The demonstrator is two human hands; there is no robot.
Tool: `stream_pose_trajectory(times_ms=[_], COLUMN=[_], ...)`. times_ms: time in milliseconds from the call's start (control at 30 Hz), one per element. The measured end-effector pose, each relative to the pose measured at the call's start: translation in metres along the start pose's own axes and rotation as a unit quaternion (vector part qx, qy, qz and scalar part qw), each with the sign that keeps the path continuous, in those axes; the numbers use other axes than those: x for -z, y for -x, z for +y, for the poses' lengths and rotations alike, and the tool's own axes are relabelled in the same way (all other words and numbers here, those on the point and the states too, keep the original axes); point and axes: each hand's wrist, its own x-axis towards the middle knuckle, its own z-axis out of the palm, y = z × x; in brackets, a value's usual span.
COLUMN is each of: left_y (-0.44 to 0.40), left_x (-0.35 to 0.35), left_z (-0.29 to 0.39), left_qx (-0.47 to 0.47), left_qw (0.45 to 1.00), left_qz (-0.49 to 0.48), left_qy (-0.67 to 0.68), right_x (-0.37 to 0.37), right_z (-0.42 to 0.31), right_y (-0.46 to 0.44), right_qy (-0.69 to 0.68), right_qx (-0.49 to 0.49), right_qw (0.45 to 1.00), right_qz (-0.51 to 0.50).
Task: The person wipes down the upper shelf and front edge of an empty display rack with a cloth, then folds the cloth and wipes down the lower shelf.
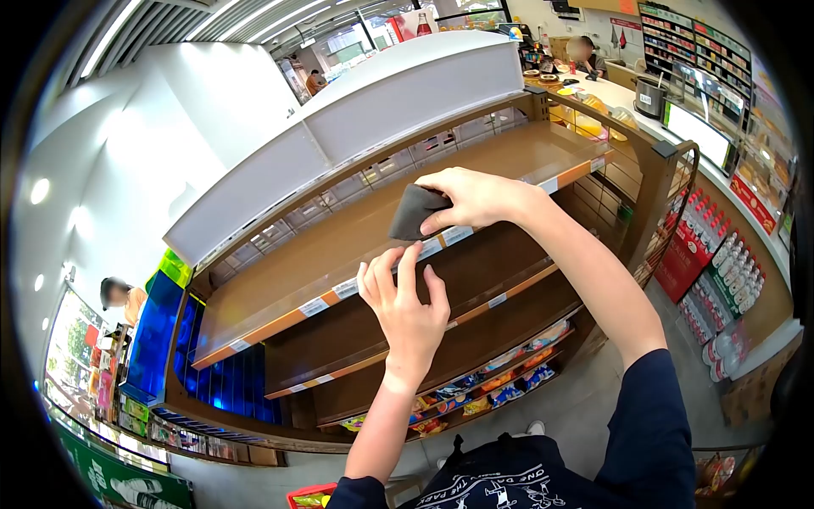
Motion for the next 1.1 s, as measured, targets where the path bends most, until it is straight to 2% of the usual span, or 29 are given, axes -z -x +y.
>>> stream_pose_trajectory(times_ms=[100, 167, 367, 567, 600, 767, 833, 900, 967, 1033, 1100], left_y=[-0.002, -0.003, -0.005, -0.010, -0.013, -0.042, -0.060, -0.079, -0.096, -0.118, -0.124], left_x=[0.000, -0.001, -0.002, -0.001, -0.002, -0.010, -0.002, 0.009, 0.014, 0.020, 0.017], left_z=[0.002, 0.003, 0.006, 0.014, 0.016, 0.021, 0.013, 0.005, 0.005, 0.000, -0.008], left_qx=[0.012, 0.012, 0.038, 0.042, 0.034, 0.033, 0.033, 0.032, 0.049, 0.069, 0.080], left_qw=[1.000, 1.000, 0.999, 0.999, 0.999, 0.993, 0.998, 0.985, 0.981, 0.924, 0.921], left_qz=[-0.002, 0.003, 0.003, 0.008, 0.017, 0.088, 0.004, -0.132, -0.156, -0.356, -0.351], left_qy=[-0.009, -0.008, -0.008, -0.009, -0.005, 0.065, 0.059, 0.101, 0.108, 0.121, 0.152], right_x=[0.006, 0.011, 0.003, -0.001, -0.004, -0.001, -0.001, -0.004, -0.002, -0.007, -0.011], right_z=[0.000, -0.008, 0.003, -0.002, 0.005, 0.004, 0.000, 0.005, -0.002, -0.002, -0.001], right_y=[0.005, 0.009, 0.017, 0.019, 0.017, 0.013, 0.013, 0.015, 0.019, 0.020, 0.026], right_qy=[-0.002, -0.008, 0.087, 0.128, 0.128, 0.097, 0.082, 0.111, 0.101, 0.110, 0.119], right_qx=[-0.021, -0.082, -0.068, -0.051, -0.023, -0.026, -0.042, -0.020, -0.040, -0.042, -0.044], right_qw=[1.000, 0.996, 0.993, 0.989, 0.989, 0.993, 0.995, 0.992, 0.994, 0.992, 0.991], right_qz=[0.003, -0.029, 0.050, 0.051, 0.064, 0.063, 0.038, 0.048, 0.033, 0.037, 0.044])
